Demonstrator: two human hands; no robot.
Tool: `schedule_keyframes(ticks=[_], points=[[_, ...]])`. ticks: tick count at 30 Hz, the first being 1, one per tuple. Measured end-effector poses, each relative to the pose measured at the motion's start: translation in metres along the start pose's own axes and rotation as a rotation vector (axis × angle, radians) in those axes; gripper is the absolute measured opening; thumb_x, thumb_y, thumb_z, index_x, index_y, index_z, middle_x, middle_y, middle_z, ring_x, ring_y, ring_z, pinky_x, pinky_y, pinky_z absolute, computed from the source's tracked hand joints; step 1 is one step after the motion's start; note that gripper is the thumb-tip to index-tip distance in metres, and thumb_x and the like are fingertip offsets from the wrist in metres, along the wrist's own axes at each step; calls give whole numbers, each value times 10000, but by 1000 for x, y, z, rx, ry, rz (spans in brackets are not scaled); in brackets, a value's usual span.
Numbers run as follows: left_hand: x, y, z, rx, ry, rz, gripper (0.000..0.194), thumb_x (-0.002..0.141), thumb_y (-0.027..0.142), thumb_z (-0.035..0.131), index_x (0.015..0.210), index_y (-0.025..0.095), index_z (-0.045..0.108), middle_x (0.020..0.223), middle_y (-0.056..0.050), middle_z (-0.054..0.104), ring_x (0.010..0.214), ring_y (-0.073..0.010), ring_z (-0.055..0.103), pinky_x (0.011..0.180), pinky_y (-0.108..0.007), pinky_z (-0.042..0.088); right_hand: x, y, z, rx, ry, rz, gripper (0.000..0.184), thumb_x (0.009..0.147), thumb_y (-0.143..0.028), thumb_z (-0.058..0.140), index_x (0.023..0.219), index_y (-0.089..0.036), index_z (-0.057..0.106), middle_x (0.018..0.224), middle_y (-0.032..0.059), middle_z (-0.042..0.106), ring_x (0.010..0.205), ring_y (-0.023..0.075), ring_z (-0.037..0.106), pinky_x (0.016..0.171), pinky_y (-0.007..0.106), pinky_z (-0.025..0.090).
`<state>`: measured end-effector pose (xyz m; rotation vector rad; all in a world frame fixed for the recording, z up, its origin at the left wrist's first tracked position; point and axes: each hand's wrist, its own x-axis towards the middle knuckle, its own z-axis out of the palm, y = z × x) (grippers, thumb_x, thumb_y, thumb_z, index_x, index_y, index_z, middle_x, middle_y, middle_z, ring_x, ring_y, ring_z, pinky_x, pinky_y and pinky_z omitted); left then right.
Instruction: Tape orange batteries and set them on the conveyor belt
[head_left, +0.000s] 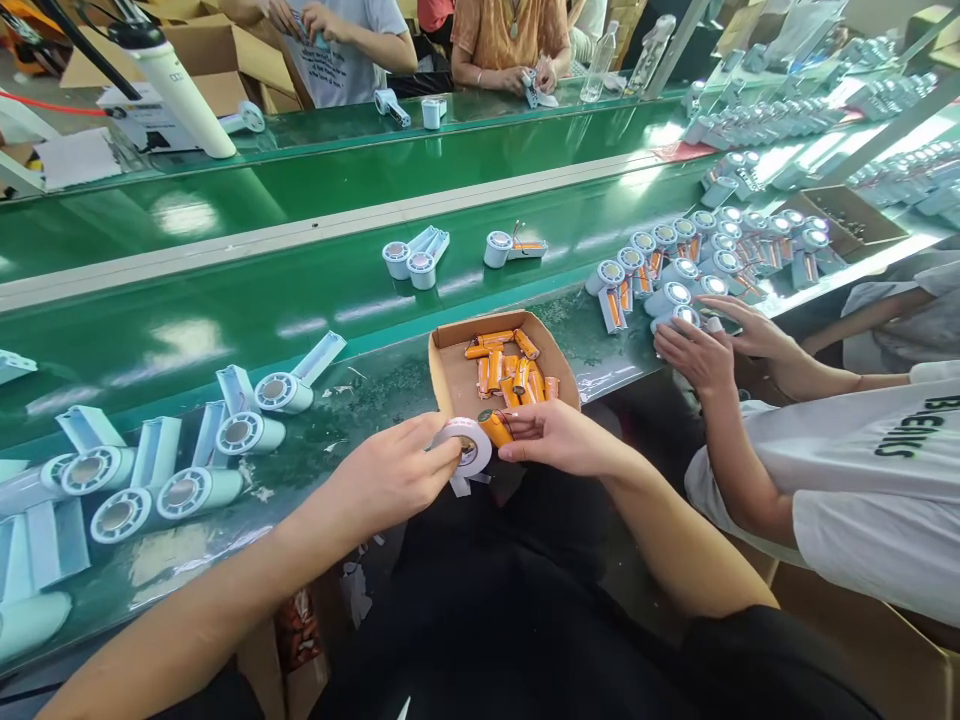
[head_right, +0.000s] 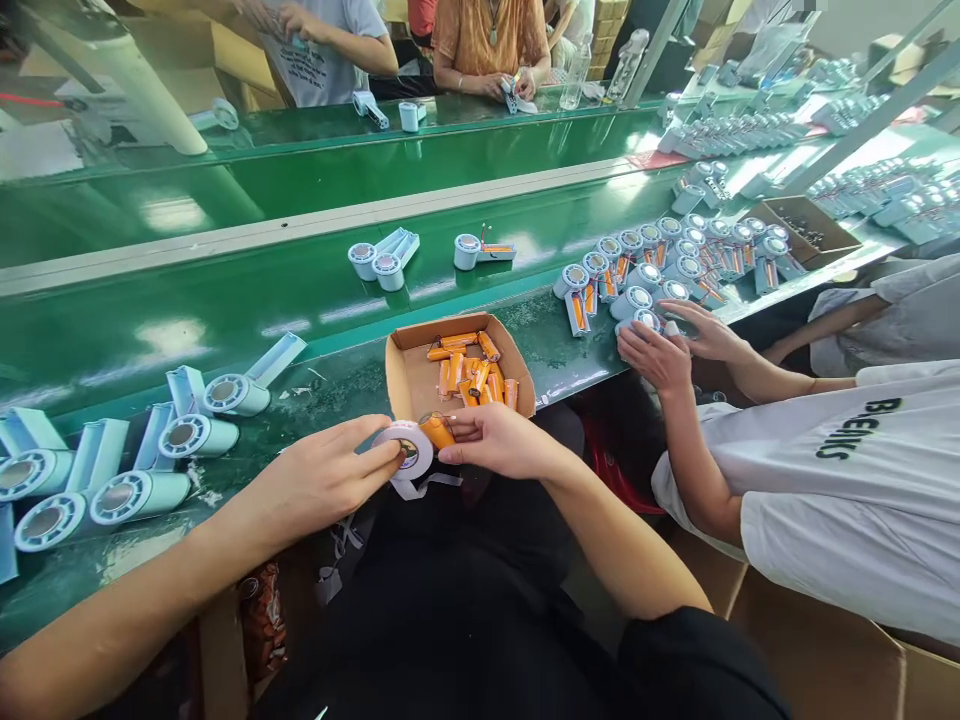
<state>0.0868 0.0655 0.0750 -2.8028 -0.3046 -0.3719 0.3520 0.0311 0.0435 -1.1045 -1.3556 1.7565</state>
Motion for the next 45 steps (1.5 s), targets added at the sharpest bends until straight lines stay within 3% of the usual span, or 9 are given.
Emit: schedule_keyframes(ticks=[7, 12, 17, 22, 27, 31, 32, 37, 45], points=[[20, 27, 20, -35, 116, -258, 153, 1009, 134, 631, 1095, 97, 753, 1046, -111, 730, 1215, -326, 681, 1039, -426, 620, 24, 26, 58, 602, 760, -286, 536, 719, -467, 948, 1145, -243, 713, 1235, 96, 813, 1150, 295, 777, 1036, 459, 631], [26, 53, 43, -200, 224, -459, 154, 1018, 268, 671, 1093, 156, 746, 1032, -101, 747, 1213, -312, 666, 999, -447, 630, 27, 41, 89, 598, 892, -305, 607, 765, -526, 896, 1248, -246, 659, 1323, 136, 773, 1343, 334, 679, 1027, 468, 639], [21, 70, 37, -397, 275, -475, 125, 1012, 257, 666, 1004, 159, 743, 933, -94, 733, 1140, -291, 690, 963, -430, 637, 28, 14, 39, 474, 663, -270, 493, 683, -439, 966, 1061, -244, 717, 1137, 92, 830, 1155, 322, 768, 897, 422, 677], [-63, 60, 42, -266, 270, -614, 109, 1003, 188, 637, 1030, 175, 742, 890, -87, 732, 1243, -313, 690, 1047, -464, 604, 16, -42, -58, 278, 961, -771, 374, 844, -468, 857, 1161, -324, 719, 1336, 18, 761, 1316, 228, 690, 1103, 412, 572], [-121, 4, 65, -61, 324, -763, 194, 1000, 239, 626, 1156, 215, 738, 976, -78, 793, 1132, -326, 718, 949, -485, 623, -17, -5, -52, 285, 868, -483, 607, 761, -444, 941, 1298, -317, 689, 1204, 88, 817, 1172, 311, 766, 1047, 509, 596], [-34, -72, 87, -117, 139, -829, 308, 1052, 311, 537, 1272, 199, 721, 1085, -85, 799, 1076, -264, 715, 997, -424, 580, -31, 31, -23, 460, 802, -311, 780, 695, -415, 991, 1389, -365, 639, 1072, 76, 847, 1064, 330, 805, 981, 519, 617], [-1, -96, 95, -115, -32, -853, 373, 1061, 345, 509, 1355, 201, 689, 1184, -98, 788, 1153, -272, 690, 1040, -428, 554, -33, 32, -21, 489, 810, -311, 767, 670, -407, 1007, 1353, -358, 661, 1051, 78, 850, 1033, 327, 811, 967, 507, 620], [130, -195, 130, -40, -151, -856, 476, 992, 382, 563, 1418, 187, 652, 1396, -204, 696, 1343, -397, 552, 1070, -537, 471, -55, 28, -29, 509, 922, -339, 705, 583, -377, 1048, 1218, -330, 744, 1013, 96, 851, 884, 309, 815, 840, 442, 634], [139, -228, 145, -27, -241, -637, 371, 856, 222, 642, 1206, 235, 763, 1285, -192, 722, 1165, -352, 702, 959, -478, 557, -103, 80, -64, 412, 1078, -245, 750, 515, -501, 1048, 1189, -277, 806, 896, 111, 832, 800, 304, 784, 776, 422, 606]])
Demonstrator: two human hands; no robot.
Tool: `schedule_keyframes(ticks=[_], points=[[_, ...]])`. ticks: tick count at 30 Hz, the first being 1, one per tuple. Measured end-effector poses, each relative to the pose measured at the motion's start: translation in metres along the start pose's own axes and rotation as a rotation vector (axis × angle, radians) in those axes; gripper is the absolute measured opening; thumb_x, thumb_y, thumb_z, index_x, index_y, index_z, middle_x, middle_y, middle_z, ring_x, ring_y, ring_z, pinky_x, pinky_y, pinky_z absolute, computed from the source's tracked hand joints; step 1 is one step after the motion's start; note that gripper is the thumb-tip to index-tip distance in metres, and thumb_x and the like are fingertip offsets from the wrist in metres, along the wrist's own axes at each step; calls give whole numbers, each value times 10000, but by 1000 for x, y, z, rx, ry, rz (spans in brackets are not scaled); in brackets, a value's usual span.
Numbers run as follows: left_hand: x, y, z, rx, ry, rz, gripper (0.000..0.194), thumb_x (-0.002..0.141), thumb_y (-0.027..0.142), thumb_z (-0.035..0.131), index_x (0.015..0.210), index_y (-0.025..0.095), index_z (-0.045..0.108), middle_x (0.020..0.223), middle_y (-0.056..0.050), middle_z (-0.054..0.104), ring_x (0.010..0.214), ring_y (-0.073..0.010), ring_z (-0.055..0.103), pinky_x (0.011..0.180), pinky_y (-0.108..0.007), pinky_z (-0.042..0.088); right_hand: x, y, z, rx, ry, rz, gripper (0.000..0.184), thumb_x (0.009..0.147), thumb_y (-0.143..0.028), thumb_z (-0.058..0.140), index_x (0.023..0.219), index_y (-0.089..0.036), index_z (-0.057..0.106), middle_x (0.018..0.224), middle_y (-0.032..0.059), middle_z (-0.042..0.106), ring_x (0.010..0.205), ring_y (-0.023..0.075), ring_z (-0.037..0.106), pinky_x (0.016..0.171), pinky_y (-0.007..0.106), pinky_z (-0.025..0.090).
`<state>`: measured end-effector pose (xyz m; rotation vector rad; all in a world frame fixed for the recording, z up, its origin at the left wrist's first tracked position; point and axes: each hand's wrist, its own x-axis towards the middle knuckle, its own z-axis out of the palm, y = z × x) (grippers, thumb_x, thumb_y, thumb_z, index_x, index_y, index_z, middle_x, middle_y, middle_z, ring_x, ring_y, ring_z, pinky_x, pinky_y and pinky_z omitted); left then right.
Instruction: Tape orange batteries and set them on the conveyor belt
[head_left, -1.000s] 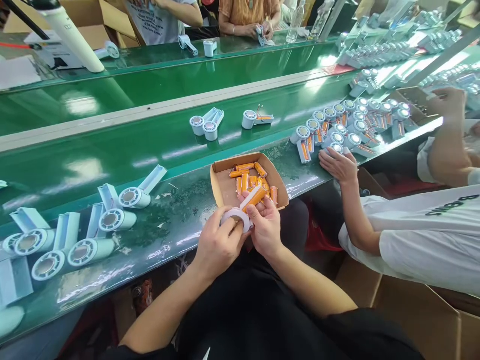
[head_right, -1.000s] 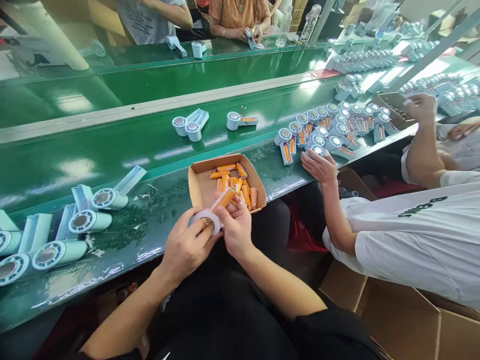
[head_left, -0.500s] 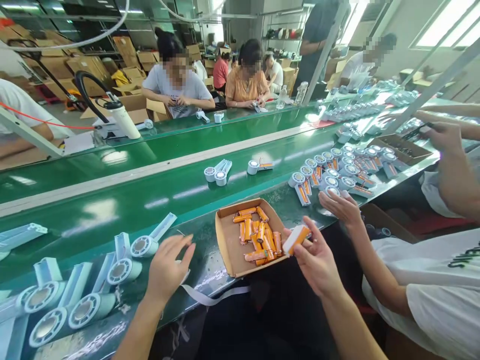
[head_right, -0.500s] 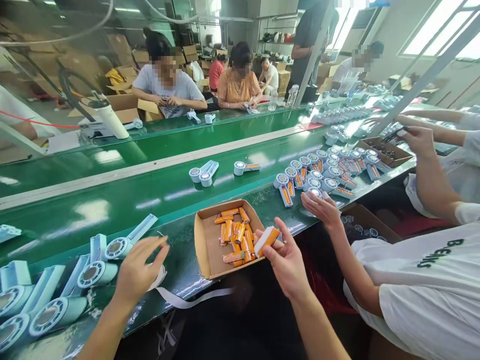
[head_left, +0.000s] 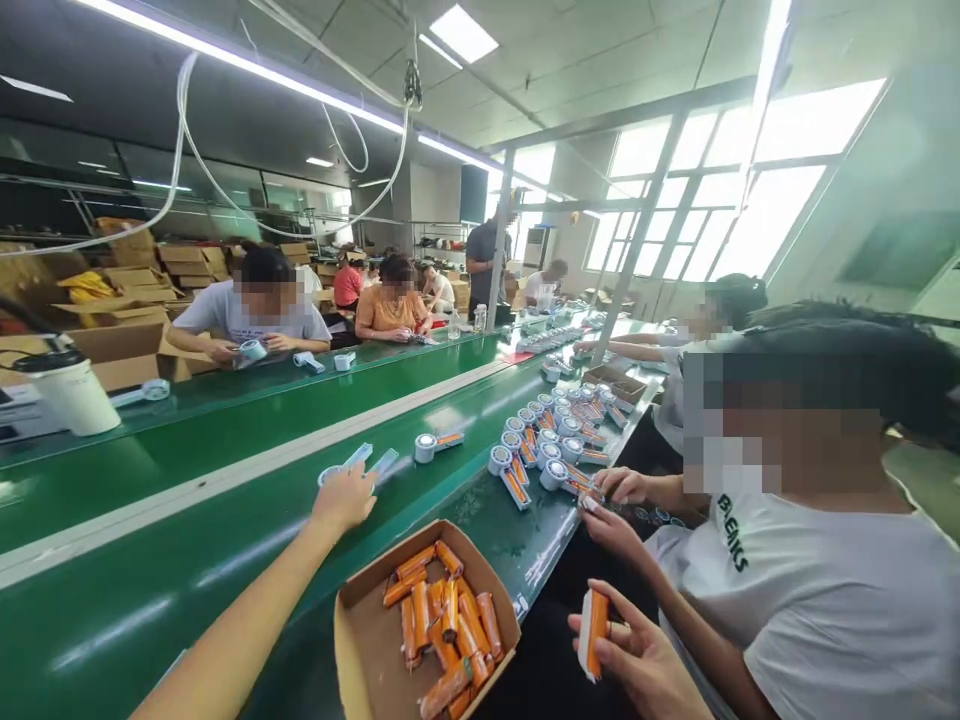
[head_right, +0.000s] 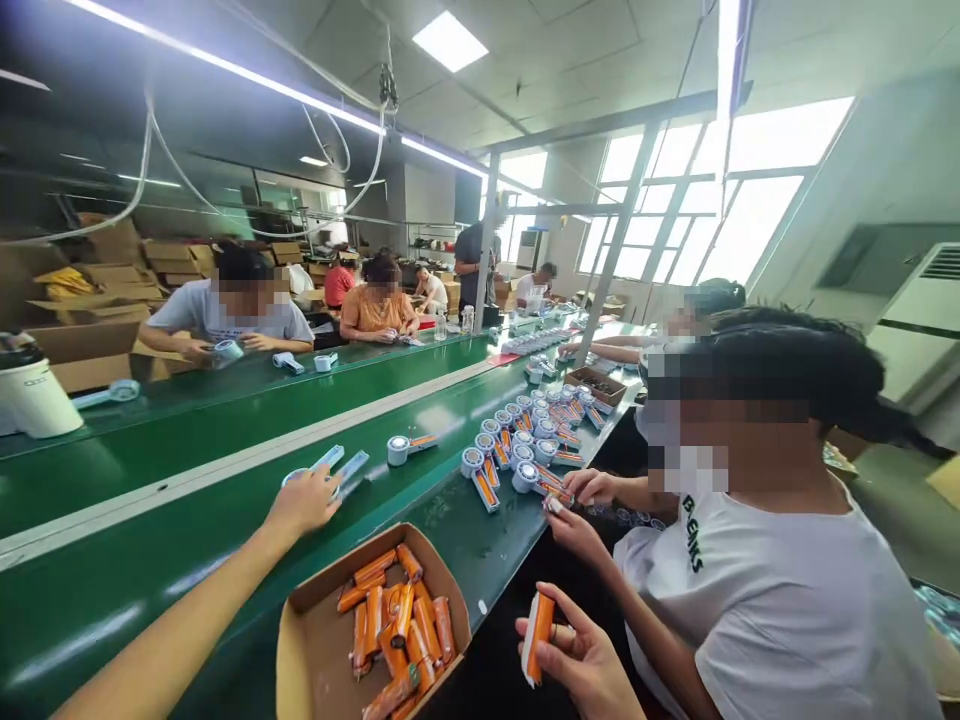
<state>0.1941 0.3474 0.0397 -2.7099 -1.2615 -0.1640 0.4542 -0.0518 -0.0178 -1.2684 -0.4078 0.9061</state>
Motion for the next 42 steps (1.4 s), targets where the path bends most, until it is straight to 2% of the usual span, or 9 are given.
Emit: schedule_keyframes(ticks=[3, 6, 10, 15, 18, 21, 27, 37, 42], points=[[-32, -35, 11, -31, 33, 160, 432, 779, 165, 658, 1175, 297, 772, 1272, -124, 738, 1051, -299, 760, 789, -374, 626, 10, 3, -4, 1, 22, 9, 771, 507, -552, 1039, 1183, -261, 805, 898, 109, 830, 774, 283, 771, 747, 391, 594], [-70, -78, 23, -37, 155, 329, 509, 718, 52, 607, 1122, 307, 780, 1199, -92, 778, 1026, -289, 784, 681, -331, 660, 25, -4, 27, -18, -88, -18, 764, 563, -574, 1017, 1217, -257, 782, 888, 92, 826, 760, 266, 766, 734, 376, 590], [-96, -106, 26, -15, 158, 326, 524, 599, -31, 600, 964, 294, 789, 1115, -54, 811, 1048, -307, 792, 737, -380, 692, 50, -21, 118, -79, -417, -65, 741, 574, -515, 1028, 1204, -242, 752, 831, 59, 813, 762, 262, 778, 764, 386, 604], [-85, -86, 13, -76, -34, 206, 150, 691, 66, 733, 730, 212, 740, 956, -110, 800, 1050, -382, 777, 820, -519, 662, 83, -23, 243, -179, -778, -78, 813, 631, -463, 994, 1328, -235, 644, 841, 16, 802, 775, 237, 791, 758, 372, 628], [-71, -86, 13, -195, -231, 120, 8, 869, 190, 763, 861, 188, 763, 974, -87, 789, 1030, -278, 762, 915, -454, 632, 106, -5, 295, -401, -792, -250, 670, 732, -480, 898, 1290, -219, 635, 809, -5, 796, 754, 215, 780, 749, 347, 622], [-64, -97, 22, -314, -338, 39, 254, 1008, 397, 697, 1127, 175, 735, 1185, -80, 754, 1097, -230, 719, 1000, -463, 597, 130, 19, 330, -618, -781, -351, 539, 818, -401, 809, 1298, -230, 636, 780, -30, 792, 757, 194, 759, 778, 321, 596], [-66, -91, 25, -398, -303, -38, 323, 1040, 438, 648, 1236, 185, 688, 1250, -92, 708, 1125, -238, 692, 1011, -475, 588, 158, 40, 354, -885, -804, -435, 447, 812, -211, 786, 1247, -251, 693, 678, -64, 749, 704, 195, 717, 778, 303, 540], [-57, -82, 33, -449, -265, -58, 314, 1034, 421, 663, 1223, 172, 687, 1227, -90, 709, 1100, -232, 695, 987, -473, 600, 171, 38, 335, -1291, -893, -622, 420, 925, -212, 733, 1343, -261, 721, 859, 8, 815, 754, 192, 740, 752, 273, 521], [-53, -76, 33, -463, -248, -83, 320, 1034, 424, 662, 1237, 178, 685, 1235, -92, 707, 1107, -235, 695, 990, -474, 599, 179, 32, 339, -1455, -995, -717, 484, 913, -255, 790, 1391, -294, 727, 1190, 71, 821, 1066, 268, 768, 922, 316, 546]])
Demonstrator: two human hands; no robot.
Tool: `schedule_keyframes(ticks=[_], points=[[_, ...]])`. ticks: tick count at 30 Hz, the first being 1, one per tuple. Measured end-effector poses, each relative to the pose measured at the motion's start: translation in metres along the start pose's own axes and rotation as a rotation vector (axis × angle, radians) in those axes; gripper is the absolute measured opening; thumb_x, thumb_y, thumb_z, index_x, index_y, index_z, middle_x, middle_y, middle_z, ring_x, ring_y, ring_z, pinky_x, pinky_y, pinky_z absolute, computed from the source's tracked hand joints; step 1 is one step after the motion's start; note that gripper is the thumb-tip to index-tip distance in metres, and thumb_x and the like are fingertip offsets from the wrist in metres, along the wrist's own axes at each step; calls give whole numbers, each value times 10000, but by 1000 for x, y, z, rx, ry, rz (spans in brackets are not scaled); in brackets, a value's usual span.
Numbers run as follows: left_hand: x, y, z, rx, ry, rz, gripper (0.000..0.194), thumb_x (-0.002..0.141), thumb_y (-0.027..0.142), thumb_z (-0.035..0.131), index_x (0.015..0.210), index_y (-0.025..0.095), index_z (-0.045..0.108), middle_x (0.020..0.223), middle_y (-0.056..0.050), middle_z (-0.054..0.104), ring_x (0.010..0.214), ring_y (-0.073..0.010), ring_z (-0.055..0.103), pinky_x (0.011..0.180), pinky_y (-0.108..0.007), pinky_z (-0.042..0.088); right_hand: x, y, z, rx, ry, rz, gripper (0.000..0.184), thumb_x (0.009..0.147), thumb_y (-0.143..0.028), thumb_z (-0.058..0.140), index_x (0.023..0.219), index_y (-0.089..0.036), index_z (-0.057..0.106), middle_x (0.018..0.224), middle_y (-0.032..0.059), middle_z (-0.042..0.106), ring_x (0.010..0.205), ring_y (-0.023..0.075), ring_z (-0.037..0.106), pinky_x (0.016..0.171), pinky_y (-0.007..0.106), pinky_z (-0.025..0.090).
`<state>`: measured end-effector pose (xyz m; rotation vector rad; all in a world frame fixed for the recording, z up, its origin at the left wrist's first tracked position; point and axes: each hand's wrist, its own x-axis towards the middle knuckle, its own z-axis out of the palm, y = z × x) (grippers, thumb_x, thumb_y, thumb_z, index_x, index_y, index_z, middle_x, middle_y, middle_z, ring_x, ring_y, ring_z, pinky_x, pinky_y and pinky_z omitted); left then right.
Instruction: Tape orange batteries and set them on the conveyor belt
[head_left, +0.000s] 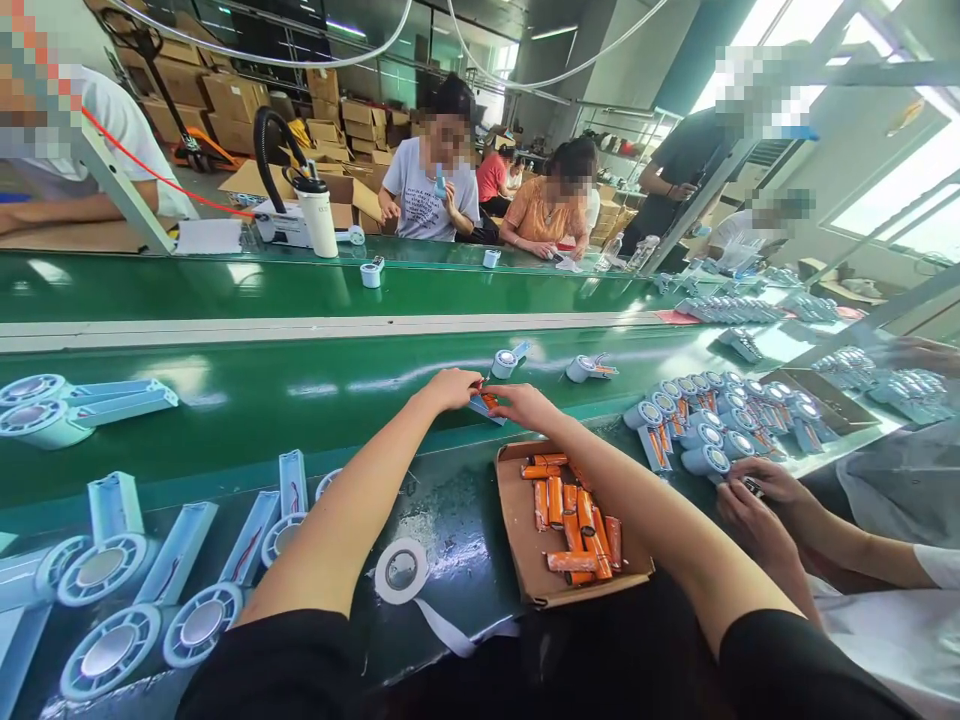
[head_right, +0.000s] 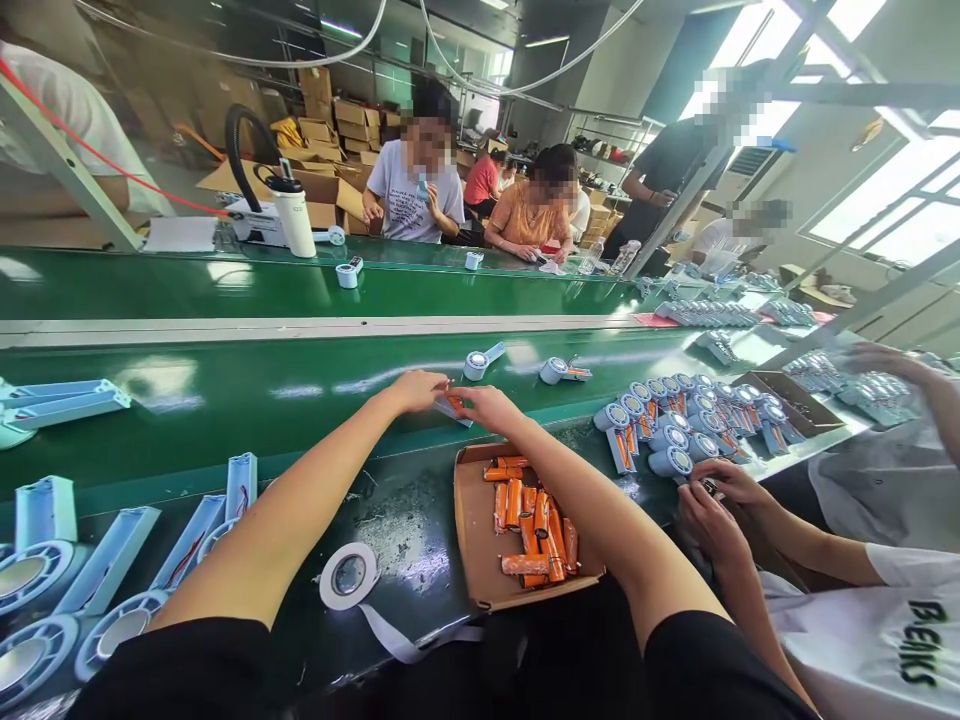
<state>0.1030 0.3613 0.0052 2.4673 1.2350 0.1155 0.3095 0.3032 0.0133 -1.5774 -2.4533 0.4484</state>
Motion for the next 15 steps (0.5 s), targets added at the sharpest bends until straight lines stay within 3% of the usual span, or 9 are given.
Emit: schedule_keyframes(ticks=[3, 7, 11, 15], points=[[2, 4, 0, -17, 14, -17, 322, 1039, 425, 654, 1243, 178, 684, 1245, -95, 707, 1118, -238, 694, 1003, -482, 595, 4, 2, -5, -78, -65, -52, 479, 968, -332, 744, 1443, -299, 692, 1320, 92, 776, 1220, 299, 717, 1027, 360, 524], [5, 9, 0, -46, 24, -34, 336, 1040, 429, 652, 1265, 181, 680, 1286, -101, 698, 1147, -245, 688, 1024, -494, 587, 8, 1, -5, -152, -151, -82, 491, 999, -464, 696, 1452, -275, 677, 1299, 134, 758, 1219, 332, 697, 1024, 409, 522], [6, 15, 2, -51, 20, -70, 339, 1038, 431, 655, 1267, 184, 681, 1301, -103, 693, 1157, -247, 684, 1026, -493, 588, 18, -4, 1, -167, -215, -88, 387, 959, -511, 733, 1228, -236, 779, 1228, 147, 762, 1167, 339, 705, 963, 401, 545], [9, 28, -4, -9, 18, -118, 350, 1037, 439, 656, 1280, 188, 679, 1315, -105, 690, 1161, -246, 685, 1027, -491, 588, 22, -8, -9, -95, -189, -79, 287, 882, -412, 836, 1095, -220, 818, 1149, 129, 794, 1120, 323, 733, 981, 400, 557]])
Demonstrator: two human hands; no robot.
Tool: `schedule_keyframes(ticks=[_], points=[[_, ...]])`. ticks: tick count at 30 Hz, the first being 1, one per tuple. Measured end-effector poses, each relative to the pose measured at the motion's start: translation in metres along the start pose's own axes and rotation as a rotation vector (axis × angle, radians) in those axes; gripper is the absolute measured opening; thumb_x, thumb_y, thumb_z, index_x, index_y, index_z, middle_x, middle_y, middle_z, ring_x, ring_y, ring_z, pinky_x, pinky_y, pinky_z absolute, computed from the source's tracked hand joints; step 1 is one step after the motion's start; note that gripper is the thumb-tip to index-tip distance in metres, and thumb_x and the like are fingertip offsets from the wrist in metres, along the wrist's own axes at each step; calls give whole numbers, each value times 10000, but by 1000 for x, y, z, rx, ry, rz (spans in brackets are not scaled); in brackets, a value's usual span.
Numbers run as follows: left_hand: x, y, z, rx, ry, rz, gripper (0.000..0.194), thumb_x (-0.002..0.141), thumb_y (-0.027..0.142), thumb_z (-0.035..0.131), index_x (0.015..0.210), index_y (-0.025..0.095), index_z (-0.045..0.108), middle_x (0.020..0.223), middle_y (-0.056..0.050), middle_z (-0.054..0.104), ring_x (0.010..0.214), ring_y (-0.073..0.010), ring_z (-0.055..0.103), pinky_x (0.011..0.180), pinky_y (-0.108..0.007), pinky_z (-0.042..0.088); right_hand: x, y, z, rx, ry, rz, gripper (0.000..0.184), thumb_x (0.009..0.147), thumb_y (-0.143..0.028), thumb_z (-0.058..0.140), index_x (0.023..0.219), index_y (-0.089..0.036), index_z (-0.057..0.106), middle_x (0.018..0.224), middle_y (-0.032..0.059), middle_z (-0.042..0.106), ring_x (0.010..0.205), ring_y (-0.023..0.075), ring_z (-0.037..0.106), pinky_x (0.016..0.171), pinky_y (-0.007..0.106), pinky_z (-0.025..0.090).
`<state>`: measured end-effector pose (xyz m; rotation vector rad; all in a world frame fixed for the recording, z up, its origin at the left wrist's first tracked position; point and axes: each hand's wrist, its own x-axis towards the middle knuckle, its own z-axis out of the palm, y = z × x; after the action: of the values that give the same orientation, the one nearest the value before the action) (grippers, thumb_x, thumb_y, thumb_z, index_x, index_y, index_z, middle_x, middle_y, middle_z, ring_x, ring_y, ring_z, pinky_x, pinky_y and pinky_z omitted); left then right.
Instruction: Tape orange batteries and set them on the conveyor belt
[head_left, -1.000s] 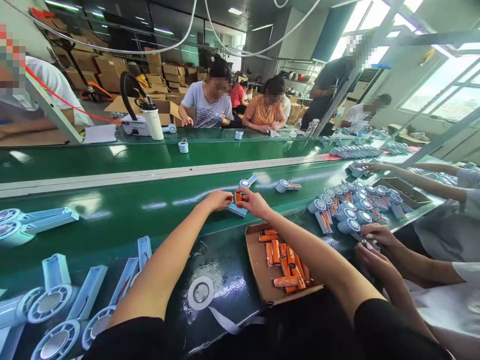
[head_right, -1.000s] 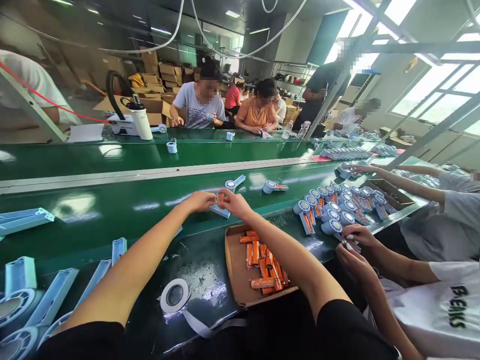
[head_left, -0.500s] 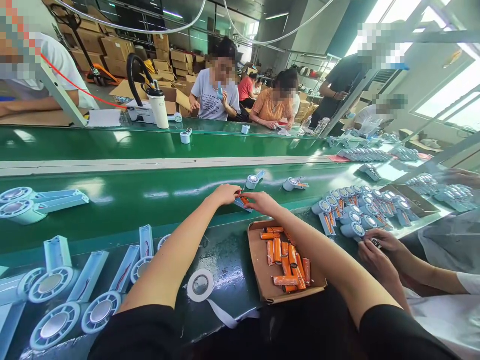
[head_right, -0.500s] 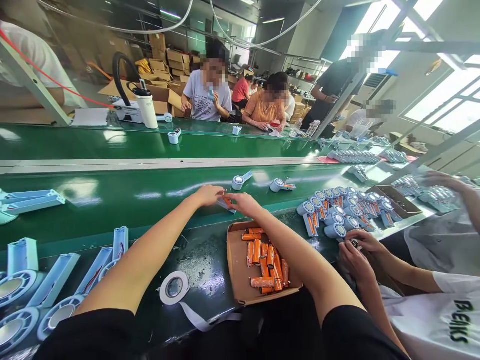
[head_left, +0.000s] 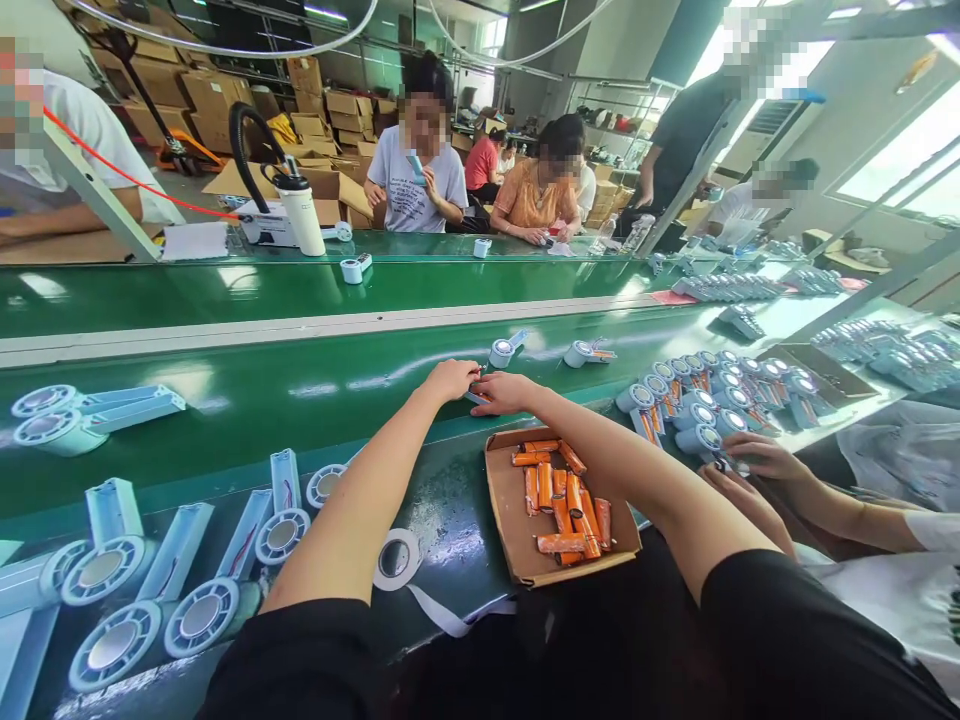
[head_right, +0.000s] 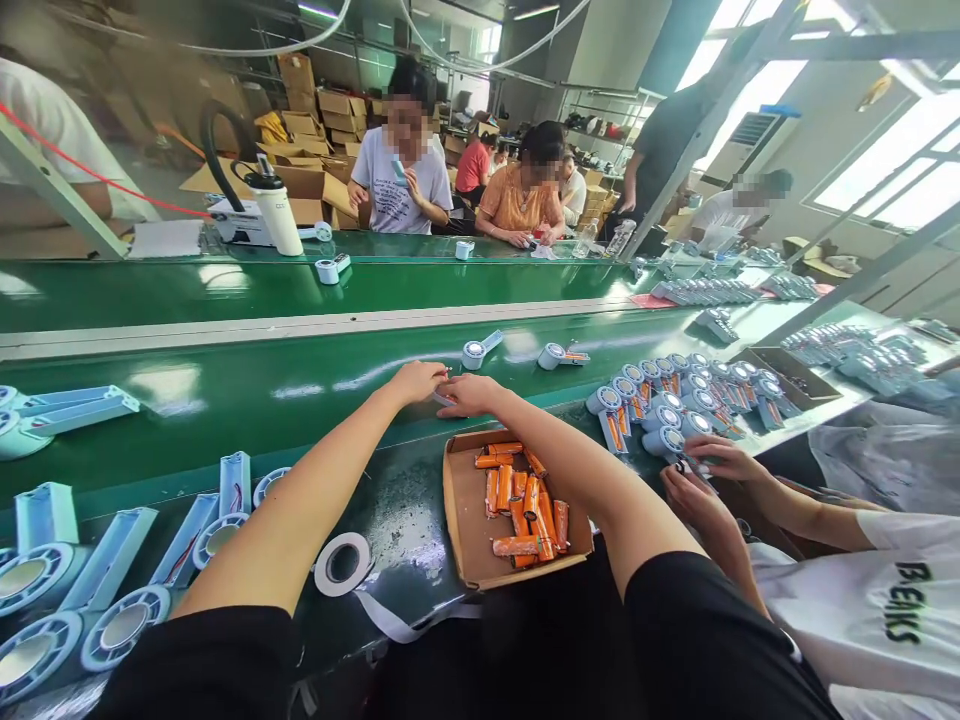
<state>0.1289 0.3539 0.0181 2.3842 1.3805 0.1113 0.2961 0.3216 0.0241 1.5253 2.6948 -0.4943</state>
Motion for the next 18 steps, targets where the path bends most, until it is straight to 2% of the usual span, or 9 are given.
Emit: schedule_keyframes(ticks=[2, 4, 7, 9, 11, 13, 14, 16, 18], points=[[1, 11, -8, 39, 10, -39, 363, 1035, 449, 659, 1288, 189, 676, 1321, -106, 691, 1161, -245, 689, 1028, -492, 589, -11, -2, -9, 61, 76, 12, 300, 899, -340, 817, 1180, -235, 806, 1212, 107, 798, 1180, 296, 725, 1040, 385, 544], [-4, 24, -18, 85, 30, -84, 367, 1052, 434, 625, 1312, 178, 666, 1305, -123, 705, 1159, -261, 700, 1017, -499, 595, -37, -6, -14, 127, 201, 50, 346, 981, -299, 704, 1317, -235, 753, 1354, 105, 757, 1274, 266, 691, 1088, 374, 525], [-37, 37, -26, 151, 98, -105, 397, 1080, 380, 528, 1400, 163, 618, 1370, -182, 696, 1286, -324, 661, 1069, -509, 568, -108, -11, -7, 220, 370, 132, 361, 1051, -301, 549, 1343, -188, 730, 1349, 128, 761, 1199, 245, 727, 1003, 364, 573], [-85, 35, -21, 189, 132, -69, 409, 1066, 370, 536, 1424, 188, 613, 1458, -168, 662, 1382, -328, 604, 1136, -476, 528, -174, -14, 9, 304, 419, 167, 323, 1041, -377, 564, 1144, -188, 804, 1094, 101, 836, 950, 226, 780, 833, 325, 605], [-152, 23, -6, 214, 132, 22, 340, 1040, 379, 590, 1333, 233, 682, 1423, -100, 703, 1311, -284, 660, 1108, -411, 554, -242, -18, 31, 510, 456, 184, 367, 968, -518, 666, 833, -213, 820, 767, 58, 810, 669, 202, 734, 652, 295, 568], [-223, 2, 15, 229, 192, 273, 260, 1050, 400, 567, 1155, 251, 753, 1190, -58, 799, 1076, -246, 753, 940, -369, 629, -303, -25, 56, 629, 470, 274, 518, 965, -610, 637, 625, -235, 748, 566, 45, 715, 524, 195, 662, 555, 303, 523], [-255, -10, 27, 223, 229, 375, 246, 1053, 393, 560, 1097, 264, 764, 1122, -38, 813, 1027, -230, 763, 898, -348, 640, -326, -31, 67, 684, 497, 324, 563, 973, -649, 598, 608, -243, 735, 538, 48, 694, 495, 200, 645, 521, 310, 511], [-305, -29, 48, 235, 345, 470, 240, 1047, 343, 554, 1136, 269, 764, 1126, -33, 815, 1045, -226, 763, 891, -342, 651, -356, -48, 86, 799, 546, 399, 590, 980, -695, 550, 639, -254, 744, 528, 57, 681, 475, 217, 638, 480, 326, 510], [-331, -33, 62, 260, 458, 479, 256, 1038, 250, 540, 1201, 238, 739, 1144, -53, 808, 1069, -232, 755, 901, -353, 657, -361, -70, 97, 935, 576, 410, 569, 976, -699, 560, 676, -255, 750, 544, 62, 686, 480, 222, 642, 469, 331, 524]])
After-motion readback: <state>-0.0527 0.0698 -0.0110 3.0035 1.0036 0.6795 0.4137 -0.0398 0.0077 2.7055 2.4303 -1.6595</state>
